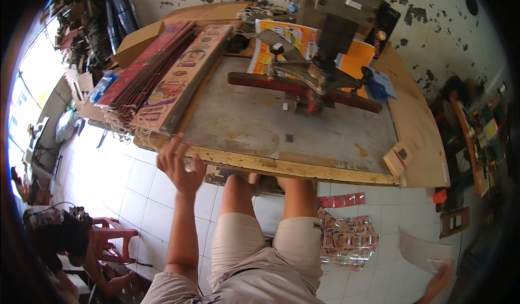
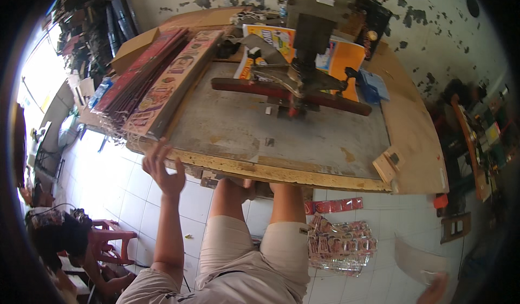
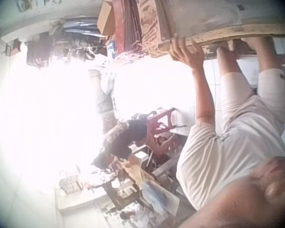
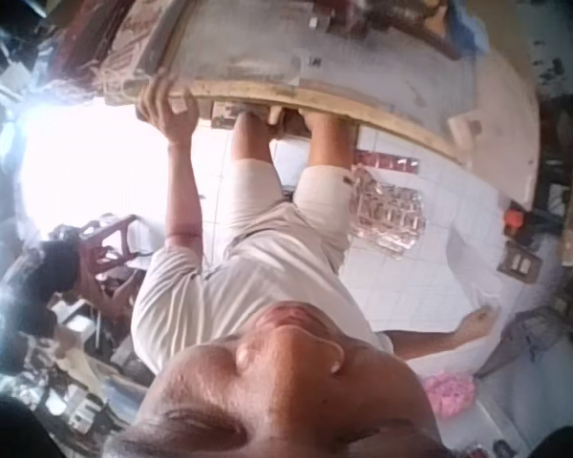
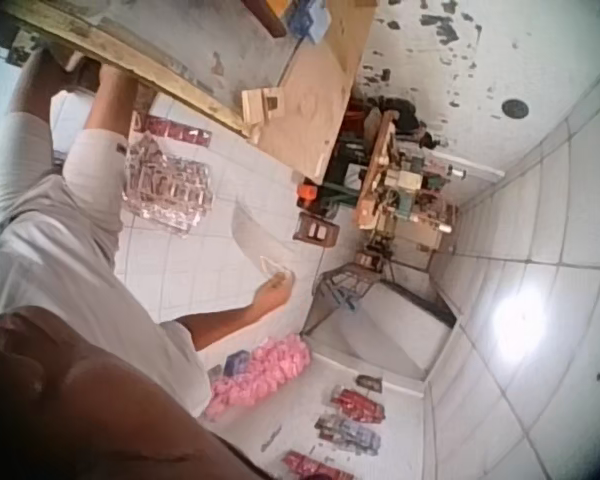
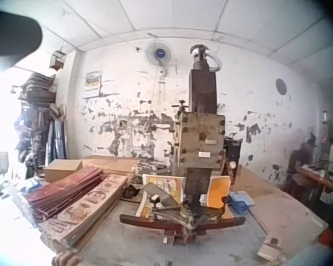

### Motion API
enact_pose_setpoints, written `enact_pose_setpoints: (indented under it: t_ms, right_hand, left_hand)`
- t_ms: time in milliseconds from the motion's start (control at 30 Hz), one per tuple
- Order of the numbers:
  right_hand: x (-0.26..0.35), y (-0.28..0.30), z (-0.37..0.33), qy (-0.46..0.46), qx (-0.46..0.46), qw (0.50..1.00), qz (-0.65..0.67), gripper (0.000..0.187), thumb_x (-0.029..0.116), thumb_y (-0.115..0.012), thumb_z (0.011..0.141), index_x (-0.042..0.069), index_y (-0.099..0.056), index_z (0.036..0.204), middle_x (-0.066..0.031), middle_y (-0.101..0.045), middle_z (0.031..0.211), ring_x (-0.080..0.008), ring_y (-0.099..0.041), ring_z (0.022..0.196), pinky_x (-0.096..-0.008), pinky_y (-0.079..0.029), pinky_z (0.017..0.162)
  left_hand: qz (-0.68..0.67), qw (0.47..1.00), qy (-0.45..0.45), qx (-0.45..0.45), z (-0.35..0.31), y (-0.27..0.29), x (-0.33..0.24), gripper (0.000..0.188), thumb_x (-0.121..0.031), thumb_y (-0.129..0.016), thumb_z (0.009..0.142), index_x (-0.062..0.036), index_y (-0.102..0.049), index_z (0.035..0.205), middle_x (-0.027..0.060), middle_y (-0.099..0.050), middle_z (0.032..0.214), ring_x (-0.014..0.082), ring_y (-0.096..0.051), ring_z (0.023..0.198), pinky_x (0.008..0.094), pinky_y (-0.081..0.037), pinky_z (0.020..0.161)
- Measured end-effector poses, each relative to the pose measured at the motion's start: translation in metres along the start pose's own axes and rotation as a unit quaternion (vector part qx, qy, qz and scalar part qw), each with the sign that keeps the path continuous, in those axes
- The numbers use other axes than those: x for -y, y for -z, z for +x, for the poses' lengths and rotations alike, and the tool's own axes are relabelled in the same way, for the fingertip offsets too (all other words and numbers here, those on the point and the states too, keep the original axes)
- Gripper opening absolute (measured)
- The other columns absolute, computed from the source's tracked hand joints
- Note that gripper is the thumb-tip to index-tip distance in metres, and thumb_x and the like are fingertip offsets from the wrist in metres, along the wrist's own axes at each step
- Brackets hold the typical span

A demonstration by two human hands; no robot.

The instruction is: The person performs screen printing on a long strip of packaging by aligning it on a flat board, lowering a mechanical frame, and manually sliding a squeegee over the screen.

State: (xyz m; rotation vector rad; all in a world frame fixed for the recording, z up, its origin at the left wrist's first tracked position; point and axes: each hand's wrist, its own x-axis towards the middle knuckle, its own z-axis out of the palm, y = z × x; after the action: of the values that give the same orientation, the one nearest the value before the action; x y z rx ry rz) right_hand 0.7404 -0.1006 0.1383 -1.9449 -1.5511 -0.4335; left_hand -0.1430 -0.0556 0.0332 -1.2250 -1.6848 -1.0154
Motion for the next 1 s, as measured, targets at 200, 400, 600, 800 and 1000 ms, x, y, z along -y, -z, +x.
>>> enact_pose_setpoints:
  t_ms: [200, 400, 600, 800, 1000]
  right_hand:
    - [0.045, -0.253, -0.129, 0.091, 0.42, 0.903, 0.005, 0.018, 0.016, -0.074, 0.099, 0.008, -0.071, 0.115, -0.0194, -0.075, 0.11, -0.0436, -0.072, 0.106, -0.0541, -0.057, 0.088]
    - [0.246, -0.288, -0.15, 0.133, 0.462, 0.866, 0.138, 0.029, 0.024, -0.081, 0.099, 0.006, -0.075, 0.122, -0.0176, -0.081, 0.111, -0.0407, -0.078, 0.105, -0.0499, -0.06, 0.091]
    - [0.361, -0.235, -0.096, 0.166, 0.481, 0.817, 0.271, 0.03, 0.021, -0.075, 0.106, 0.004, -0.074, 0.13, -0.0159, -0.081, 0.117, -0.0339, -0.079, 0.109, -0.0459, -0.061, 0.093]
    - [0.475, -0.198, -0.105, 0.297, 0.555, 0.589, 0.507, 0.04, 0.033, -0.065, 0.115, 0.001, -0.07, 0.139, -0.0152, -0.076, 0.135, -0.0289, -0.072, 0.128, -0.0409, -0.053, 0.111]
    - [0.6, -0.23, -0.153, -0.063, 0.731, 0.099, 0.672, 0.075, 0.056, -0.046, 0.12, 0.0, -0.04, 0.17, -0.0132, -0.06, 0.157, -0.023, -0.055, 0.149, -0.0349, -0.04, 0.126]
  left_hand:
    - [0.012, 0.993, 0.048, 0.104, 0.064, 0.039, 0.072, 0.048, -0.011, -0.076, 0.096, -0.0086, -0.067, 0.143, 0.0114, -0.067, 0.153, 0.036, -0.056, 0.147, 0.0532, -0.036, 0.126]
    - [-0.008, 0.97, -0.02, 0.243, 0.094, 0.058, 0.11, 0.035, -0.013, -0.076, 0.099, -0.0072, -0.075, 0.134, 0.0109, -0.074, 0.142, 0.0347, -0.065, 0.137, 0.0504, -0.047, 0.119]
    - [0.004, 0.985, -0.062, 0.158, 0.143, 0.069, 0.125, 0.018, -0.004, -0.071, 0.1, -0.0046, -0.076, 0.118, 0.013, -0.078, 0.127, 0.0351, -0.072, 0.12, 0.048, -0.053, 0.106]
    - [-0.009, 0.986, -0.119, 0.114, 0.161, 0.11, 0.029, 0.013, -0.003, -0.077, 0.093, -0.0064, -0.075, 0.106, 0.008, -0.079, 0.108, 0.0309, -0.076, 0.097, 0.0439, -0.058, 0.086]
    - [-0.082, 0.878, -0.344, 0.321, 0.089, 0.187, -0.082, 0.033, -0.024, -0.08, 0.086, -0.0199, -0.074, 0.118, -0.0029, -0.073, 0.105, 0.0173, -0.077, 0.097, 0.0331, -0.062, 0.076]
